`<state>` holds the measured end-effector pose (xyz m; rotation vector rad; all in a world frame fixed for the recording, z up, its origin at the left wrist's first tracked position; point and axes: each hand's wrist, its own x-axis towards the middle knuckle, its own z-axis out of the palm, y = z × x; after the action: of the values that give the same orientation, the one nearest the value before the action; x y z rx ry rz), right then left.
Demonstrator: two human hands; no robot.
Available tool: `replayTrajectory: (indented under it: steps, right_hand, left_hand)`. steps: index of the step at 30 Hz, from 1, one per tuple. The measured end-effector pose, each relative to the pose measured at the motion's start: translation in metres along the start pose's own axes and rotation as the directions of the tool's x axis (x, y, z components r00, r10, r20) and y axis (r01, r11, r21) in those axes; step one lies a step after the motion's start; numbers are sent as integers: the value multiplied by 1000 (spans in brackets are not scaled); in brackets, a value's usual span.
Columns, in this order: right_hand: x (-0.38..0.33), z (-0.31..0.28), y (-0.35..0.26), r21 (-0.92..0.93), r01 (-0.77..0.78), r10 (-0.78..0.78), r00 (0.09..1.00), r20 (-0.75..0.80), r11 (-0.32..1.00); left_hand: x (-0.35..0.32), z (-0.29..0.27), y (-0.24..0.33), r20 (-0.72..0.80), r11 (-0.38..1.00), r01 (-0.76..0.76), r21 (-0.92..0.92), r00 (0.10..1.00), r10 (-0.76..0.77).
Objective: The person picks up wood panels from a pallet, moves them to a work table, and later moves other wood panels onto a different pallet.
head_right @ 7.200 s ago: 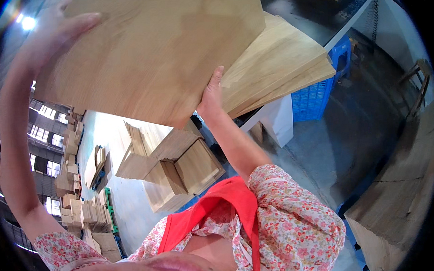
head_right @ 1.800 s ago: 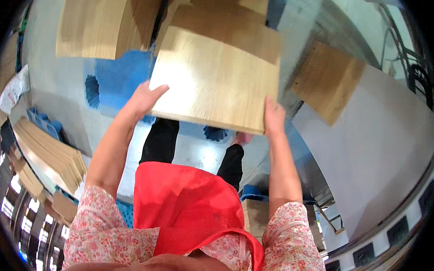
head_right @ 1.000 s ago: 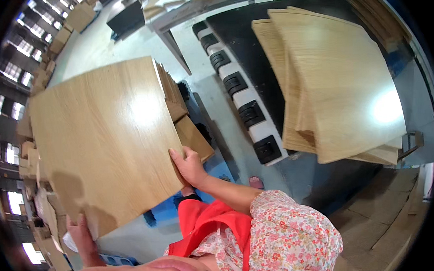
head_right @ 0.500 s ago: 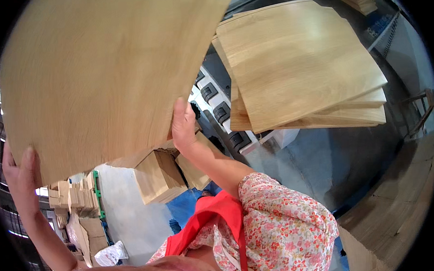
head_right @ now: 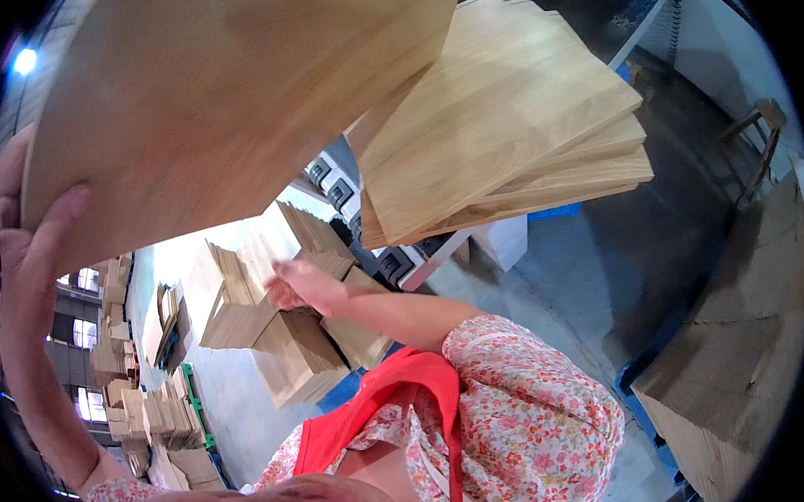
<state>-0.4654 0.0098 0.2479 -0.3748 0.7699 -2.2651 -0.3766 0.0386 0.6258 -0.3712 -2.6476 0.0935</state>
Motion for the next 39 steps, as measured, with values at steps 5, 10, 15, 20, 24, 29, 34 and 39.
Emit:
replayTrajectory:
  steps: [5,10,15,20,24,29,34,39]
  right_hand:
    - [-33,-40,30,-275,-189,183,982,-46,943]
    - [-62,-73,36,-374,-271,211,958,-192,887]
    - [-82,-91,45,-414,-277,201,955,-219,867]
    - [-91,-107,55,-354,-338,271,936,-224,872]
    - [-98,-123,72,-194,-440,402,892,-209,877]
    - [-89,-139,134,18,-513,486,802,-347,858]
    - [-59,-172,204,-145,-858,574,445,-687,492]
    - [-20,-248,287,-245,-902,495,404,-769,357]
  left_hand:
    - [18,48,22,-170,903,-428,42,888,428]
    - [19,131,46,-327,778,-587,222,707,627]
    - [-9,221,88,-244,769,-633,91,734,633]
    - [-24,270,94,-364,782,-569,-252,805,469]
    - [-52,287,73,-484,671,-493,-554,846,223]
    - [-164,357,-26,-408,776,-242,-582,913,-22]
    - [-317,466,-129,250,564,674,-477,719,-648]
    - [-481,591,-195,541,121,975,-187,205,-816]
